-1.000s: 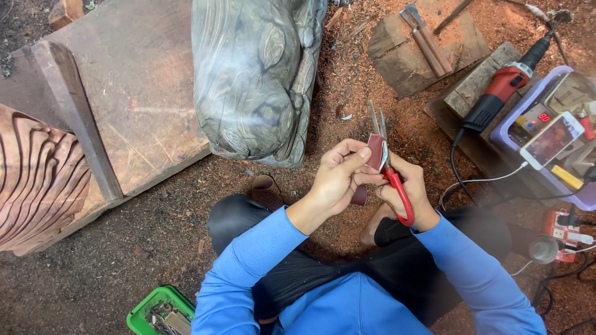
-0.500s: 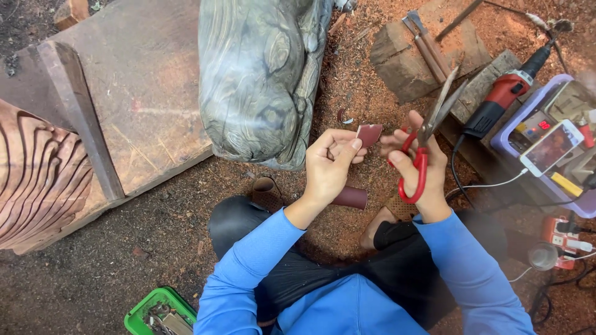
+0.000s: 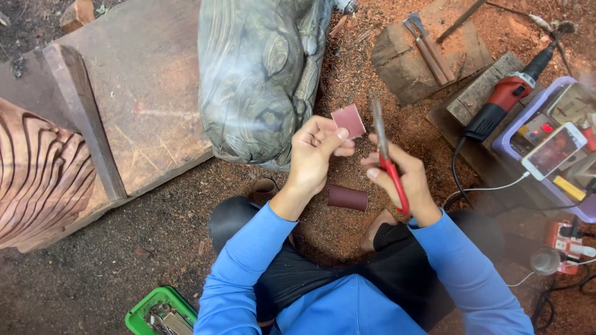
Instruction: Cutting a sheet of sandpaper into smaller strips using scissors in a woodworking environment.
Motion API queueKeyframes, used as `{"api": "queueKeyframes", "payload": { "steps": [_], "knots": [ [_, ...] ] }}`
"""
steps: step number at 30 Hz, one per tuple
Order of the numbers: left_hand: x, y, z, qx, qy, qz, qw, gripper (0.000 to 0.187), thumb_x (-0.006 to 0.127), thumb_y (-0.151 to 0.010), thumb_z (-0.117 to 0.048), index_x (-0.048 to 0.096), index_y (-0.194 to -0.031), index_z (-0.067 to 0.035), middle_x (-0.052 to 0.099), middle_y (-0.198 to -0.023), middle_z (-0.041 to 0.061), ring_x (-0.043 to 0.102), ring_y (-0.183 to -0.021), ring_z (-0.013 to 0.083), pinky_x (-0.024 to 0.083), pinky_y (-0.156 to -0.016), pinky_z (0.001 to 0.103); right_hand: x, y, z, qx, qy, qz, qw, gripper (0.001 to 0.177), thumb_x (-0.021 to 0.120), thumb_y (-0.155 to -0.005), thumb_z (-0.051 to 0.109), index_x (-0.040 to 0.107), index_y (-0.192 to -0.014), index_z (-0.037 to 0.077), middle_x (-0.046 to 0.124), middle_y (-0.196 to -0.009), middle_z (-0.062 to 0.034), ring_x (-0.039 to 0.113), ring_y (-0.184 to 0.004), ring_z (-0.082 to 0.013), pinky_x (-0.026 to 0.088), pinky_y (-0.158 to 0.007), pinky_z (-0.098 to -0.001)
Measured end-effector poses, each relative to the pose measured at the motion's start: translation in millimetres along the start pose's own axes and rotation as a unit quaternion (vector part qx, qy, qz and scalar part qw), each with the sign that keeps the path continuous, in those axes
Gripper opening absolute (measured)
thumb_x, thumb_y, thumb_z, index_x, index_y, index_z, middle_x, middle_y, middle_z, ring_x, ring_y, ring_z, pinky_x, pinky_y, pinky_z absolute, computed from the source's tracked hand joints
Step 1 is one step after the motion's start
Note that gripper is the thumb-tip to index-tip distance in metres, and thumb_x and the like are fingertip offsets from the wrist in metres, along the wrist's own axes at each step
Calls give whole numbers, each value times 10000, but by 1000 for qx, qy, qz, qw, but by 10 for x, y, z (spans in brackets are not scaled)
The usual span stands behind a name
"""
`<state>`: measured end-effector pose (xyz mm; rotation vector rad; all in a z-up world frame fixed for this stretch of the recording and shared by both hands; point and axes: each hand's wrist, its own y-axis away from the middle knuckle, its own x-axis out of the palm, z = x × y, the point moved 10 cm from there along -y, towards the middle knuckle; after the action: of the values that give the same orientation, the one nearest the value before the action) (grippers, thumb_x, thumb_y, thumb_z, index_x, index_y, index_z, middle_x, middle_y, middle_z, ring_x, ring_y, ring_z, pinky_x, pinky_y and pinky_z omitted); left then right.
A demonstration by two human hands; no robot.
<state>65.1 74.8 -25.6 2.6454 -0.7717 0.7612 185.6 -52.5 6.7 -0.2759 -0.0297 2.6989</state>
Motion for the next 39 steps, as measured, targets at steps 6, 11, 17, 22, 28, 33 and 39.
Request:
{"api": "queueKeyframes", "payload": {
  "steps": [6, 11, 17, 22, 28, 33, 39],
  "knots": [
    [-48, -6, 52, 15, 23, -41, 999, 126, 729, -941, -51, 639, -1007, 8, 749, -828, 179, 764, -770, 205, 687, -677, 322, 234, 132, -286, 56, -5, 55, 997, 696, 769, -813, 55, 532, -1467, 17, 638, -1199, -338, 682, -1116, -442, 551, -967, -564],
    [-37, 0, 184, 15, -59, -15, 998, 119, 751, -914, -36, 662, -973, 15, 739, -775, 159, 745, -704, 144, 666, -626, 275, 289, 98, -220, 84, -17, 56, 995, 729, 745, -807, 10, 496, -1492, 7, 611, -1195, -380, 668, -1143, -436, 538, -984, -563],
    [-36, -2, 142, 27, -89, 4, 996, 110, 750, -910, -30, 661, -958, 12, 737, -771, 158, 732, -691, 121, 659, -615, 268, 337, 106, -259, 83, -34, 86, 992, 767, 729, -776, 30, 468, -1495, -24, 604, -1217, -354, 632, -1178, -441, 523, -984, -597],
    [-7, 38, 156, 42, -147, 21, 988, 91, 731, -930, -42, 664, -973, 2, 741, -772, 123, 714, -671, 84, 622, -598, 232, 325, 119, -235, 75, -11, 92, 993, 775, 724, -748, 44, 480, -1480, -29, 626, -1186, -287, 641, -1153, -384, 529, -980, -570],
    [80, 41, 76, 56, -149, 29, 987, 65, 718, -938, -33, 669, -963, 1, 745, -763, 126, 721, -665, 94, 618, -599, 228, 266, 178, -374, 87, 12, 79, 993, 702, 641, -626, 67, 609, -1321, -24, 599, -762, -125, 633, -773, -225, 569, -740, -430],
    [106, 72, 27, 75, -139, 21, 987, 57, 722, -933, -18, 677, -948, 14, 740, -742, 131, 723, -651, 111, 607, -591, 233, 256, 165, -242, 69, 0, 62, 996, 718, 605, -582, 32, 636, -1297, -21, 519, -663, -72, 584, -691, -193, 551, -723, -379],
    [131, 124, -41, 79, -131, 16, 988, 57, 713, -936, -9, 668, -945, 25, 734, -737, 134, 718, -646, 113, 610, -588, 238, 209, 222, -295, 53, 39, 38, 997, 640, 570, -622, -2, 690, -1250, 17, 623, -644, -107, 686, -753, -195, 553, -733, -357]
  ]
}}
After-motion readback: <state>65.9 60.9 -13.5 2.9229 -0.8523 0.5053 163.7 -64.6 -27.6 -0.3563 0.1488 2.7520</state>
